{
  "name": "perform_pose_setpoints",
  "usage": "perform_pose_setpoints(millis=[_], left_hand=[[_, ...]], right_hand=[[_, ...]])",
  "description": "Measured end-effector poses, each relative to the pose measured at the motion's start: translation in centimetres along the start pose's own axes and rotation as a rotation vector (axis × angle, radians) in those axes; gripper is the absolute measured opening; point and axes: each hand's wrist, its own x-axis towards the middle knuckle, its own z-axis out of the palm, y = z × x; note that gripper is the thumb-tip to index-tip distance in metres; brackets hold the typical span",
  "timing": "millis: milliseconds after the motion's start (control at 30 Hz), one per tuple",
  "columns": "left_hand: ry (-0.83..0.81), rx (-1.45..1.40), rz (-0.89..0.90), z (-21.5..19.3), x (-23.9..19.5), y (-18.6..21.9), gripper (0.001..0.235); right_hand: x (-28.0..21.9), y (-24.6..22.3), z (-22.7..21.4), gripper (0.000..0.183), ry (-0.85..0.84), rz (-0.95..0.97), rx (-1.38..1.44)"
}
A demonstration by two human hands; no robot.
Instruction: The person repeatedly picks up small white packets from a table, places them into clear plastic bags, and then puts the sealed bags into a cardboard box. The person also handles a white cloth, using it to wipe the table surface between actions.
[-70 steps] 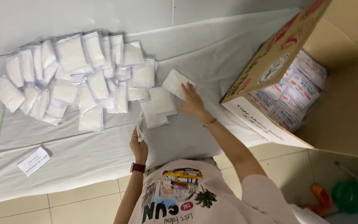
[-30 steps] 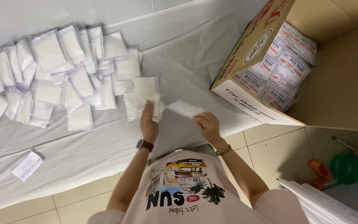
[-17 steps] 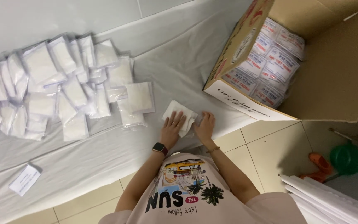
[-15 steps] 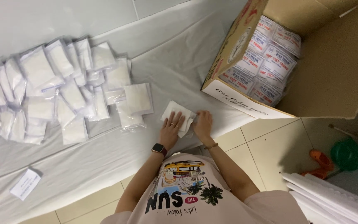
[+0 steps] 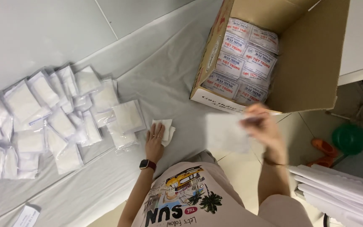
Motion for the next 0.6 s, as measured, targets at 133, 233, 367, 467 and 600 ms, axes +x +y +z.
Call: perform_pose_setpoints(millis=[133,233,367,467,600], left_hand=[[0.012,-0.014,-0.025,0.5,0.0,0.1,0.085],[0.017,-0.017,-0.017,0.5,0.1,-0.1,0.084],[0.014,-0.034,0.001,0.3,-0.2,-0.4,0.085],[0.031,-0.077,-0.005,-0.2,-0.1,-0.5,0.085],[0.095,-0.166,-0.042,-2.3,-1.5,0.1,0.084]], right_hand=[[-0.3,-7.6,-3.1,0.025,0.434,-0.322,-0.173],[2.4,-8.3,-5.4,0.024,0.619,-0.347,-0.164],[7.6,-8.1,-4.4,0.026,0.64,-0.379,-0.831],[8.9,-8.8,-0.5,0.024,0.488,-0.329,-0.642],[8.0,-5.5,4.1,0.021,0.01,-0.243,-0.238]])
